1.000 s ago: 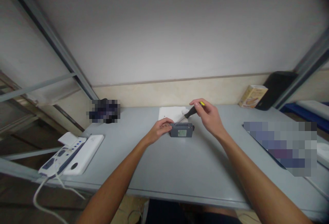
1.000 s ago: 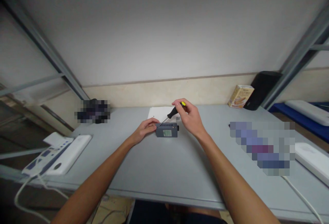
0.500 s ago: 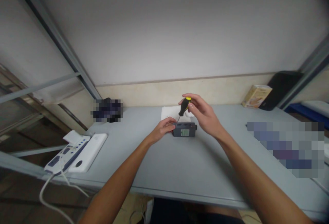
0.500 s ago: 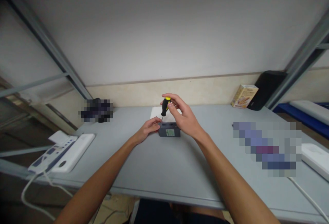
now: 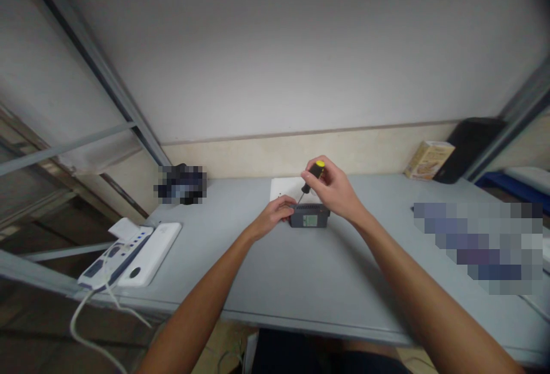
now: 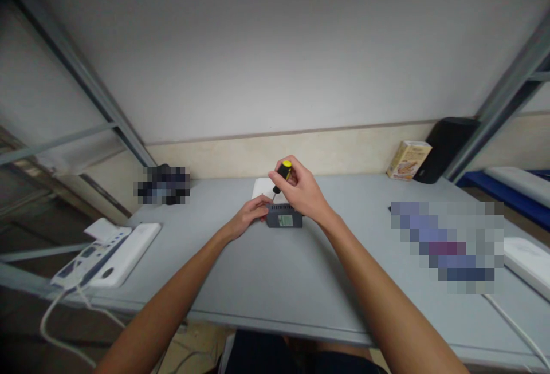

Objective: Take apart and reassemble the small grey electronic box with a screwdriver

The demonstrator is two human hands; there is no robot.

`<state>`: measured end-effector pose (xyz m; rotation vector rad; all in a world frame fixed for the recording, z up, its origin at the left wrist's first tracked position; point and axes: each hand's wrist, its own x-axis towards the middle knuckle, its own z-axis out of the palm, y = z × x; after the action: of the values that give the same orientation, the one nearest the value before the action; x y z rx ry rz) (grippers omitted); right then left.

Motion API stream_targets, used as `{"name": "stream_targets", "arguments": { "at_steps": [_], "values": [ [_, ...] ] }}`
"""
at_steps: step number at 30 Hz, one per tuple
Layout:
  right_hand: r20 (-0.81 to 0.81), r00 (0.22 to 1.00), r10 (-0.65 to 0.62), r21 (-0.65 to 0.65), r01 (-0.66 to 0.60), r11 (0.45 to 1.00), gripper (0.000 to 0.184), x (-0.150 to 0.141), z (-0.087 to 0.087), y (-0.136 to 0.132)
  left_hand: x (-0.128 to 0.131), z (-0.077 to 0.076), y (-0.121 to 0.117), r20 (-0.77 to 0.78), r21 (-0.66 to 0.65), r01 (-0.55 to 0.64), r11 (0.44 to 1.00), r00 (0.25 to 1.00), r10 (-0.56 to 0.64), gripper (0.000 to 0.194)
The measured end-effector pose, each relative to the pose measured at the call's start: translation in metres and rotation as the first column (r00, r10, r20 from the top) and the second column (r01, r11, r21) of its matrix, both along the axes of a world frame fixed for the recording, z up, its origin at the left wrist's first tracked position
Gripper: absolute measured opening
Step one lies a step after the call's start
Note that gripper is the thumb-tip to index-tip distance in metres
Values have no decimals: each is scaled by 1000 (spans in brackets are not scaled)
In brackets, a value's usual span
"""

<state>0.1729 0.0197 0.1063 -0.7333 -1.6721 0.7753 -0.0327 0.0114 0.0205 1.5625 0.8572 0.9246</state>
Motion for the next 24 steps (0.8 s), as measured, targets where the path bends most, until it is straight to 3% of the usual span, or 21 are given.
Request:
{"name": "stream_targets", "arguments": {
  "at_steps": [4, 7, 10, 13, 16, 20, 24],
  "values": [
    [-84, 982, -167, -74, 160, 984, 42, 17, -20, 10, 3, -1, 0, -43, 33, -29, 999, 999, 30, 30],
    [-188, 942, -279, -207, 239, 949, 51, 26, -33, 21, 9, -2, 0, -61, 40, -77, 996, 995, 79, 25],
    [-380, 851, -361, -355, 227, 907, 54, 31, -41, 32, 15, -3, -1, -68, 69, -125, 990, 989, 130, 19],
    [-496, 783, -374, -405, 172, 898, 53, 33, -44, 39, 16, -2, -3, -74, 101, -157, 982, 984, 164, 15],
    [-513, 768, -384, -416, 169, 894, 53, 36, -46, 41, 12, 3, -6, -96, 148, -157, 977, 980, 172, 17],
    [-488, 770, -411, -425, 202, 883, 53, 38, -50, 43, 4, 7, -9, -137, 243, -99, 965, 981, 135, 34],
    [-472, 765, -437, -445, 221, 868, 52, 41, -54, 46, 4, 2, -6, -106, 294, -139, 946, 979, 177, 32]
  ]
}}
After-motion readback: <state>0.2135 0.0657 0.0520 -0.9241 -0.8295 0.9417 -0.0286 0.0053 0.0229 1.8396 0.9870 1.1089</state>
